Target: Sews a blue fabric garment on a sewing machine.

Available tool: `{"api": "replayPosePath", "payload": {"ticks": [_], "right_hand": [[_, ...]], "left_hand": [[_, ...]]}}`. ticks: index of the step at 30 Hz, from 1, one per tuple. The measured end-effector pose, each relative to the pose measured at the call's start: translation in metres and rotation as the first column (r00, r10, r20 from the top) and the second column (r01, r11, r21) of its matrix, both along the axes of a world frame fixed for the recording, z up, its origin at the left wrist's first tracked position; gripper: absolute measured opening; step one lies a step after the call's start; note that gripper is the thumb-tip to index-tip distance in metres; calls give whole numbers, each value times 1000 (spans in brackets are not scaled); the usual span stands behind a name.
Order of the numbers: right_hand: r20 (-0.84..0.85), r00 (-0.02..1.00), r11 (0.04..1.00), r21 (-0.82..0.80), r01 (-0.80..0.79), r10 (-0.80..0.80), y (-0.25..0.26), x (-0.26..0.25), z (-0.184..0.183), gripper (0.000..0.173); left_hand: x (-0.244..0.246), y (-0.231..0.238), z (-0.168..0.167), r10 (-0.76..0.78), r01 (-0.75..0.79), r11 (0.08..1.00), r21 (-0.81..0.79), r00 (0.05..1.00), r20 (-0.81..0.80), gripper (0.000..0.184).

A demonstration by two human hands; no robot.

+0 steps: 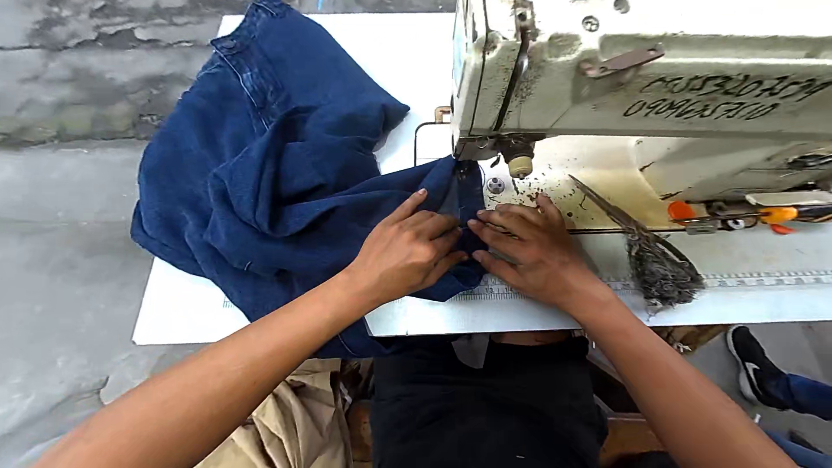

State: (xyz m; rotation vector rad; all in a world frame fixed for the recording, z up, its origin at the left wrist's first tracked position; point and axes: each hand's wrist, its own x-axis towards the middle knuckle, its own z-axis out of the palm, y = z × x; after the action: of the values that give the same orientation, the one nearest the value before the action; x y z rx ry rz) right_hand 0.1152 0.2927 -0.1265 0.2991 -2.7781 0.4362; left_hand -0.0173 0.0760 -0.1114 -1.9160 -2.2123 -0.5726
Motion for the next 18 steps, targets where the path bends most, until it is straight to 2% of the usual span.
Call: {"api": "replayPosePath", "payload": {"ticks": [11,13,14,15,16,17,18], "right_hand": [[34,998,999,10,50,-50,6,-19,3,43],[59,997,997,-54,49,-46,10,-22,7,45],[45,997,986,-147,73,-67,12,-18,14,43],[-18,990,947,-296,129,-140,16,-9,26,38],[-111,955,854,-485,189,-274,22,4,40,32],[-188,877,708,-673,213,-442,32,19,56,29],[-238,752,562,-801,206,-615,46,34,70,26]], "left_hand": [[-20,13,6,-3,1,998,-61,1000,-23,36],[-25,17,7,-8,7,997,-71,1000,-19,36],[-27,18,7,-10,8,997,-75,1000,-20,36],[-30,20,8,-9,8,997,-76,1000,-24,36],[-32,22,8,-6,4,997,-72,1000,-27,36],[-34,23,7,1,-3,997,-71,1000,-30,36],[-35,24,6,7,-9,997,-73,1000,-29,37]]}}
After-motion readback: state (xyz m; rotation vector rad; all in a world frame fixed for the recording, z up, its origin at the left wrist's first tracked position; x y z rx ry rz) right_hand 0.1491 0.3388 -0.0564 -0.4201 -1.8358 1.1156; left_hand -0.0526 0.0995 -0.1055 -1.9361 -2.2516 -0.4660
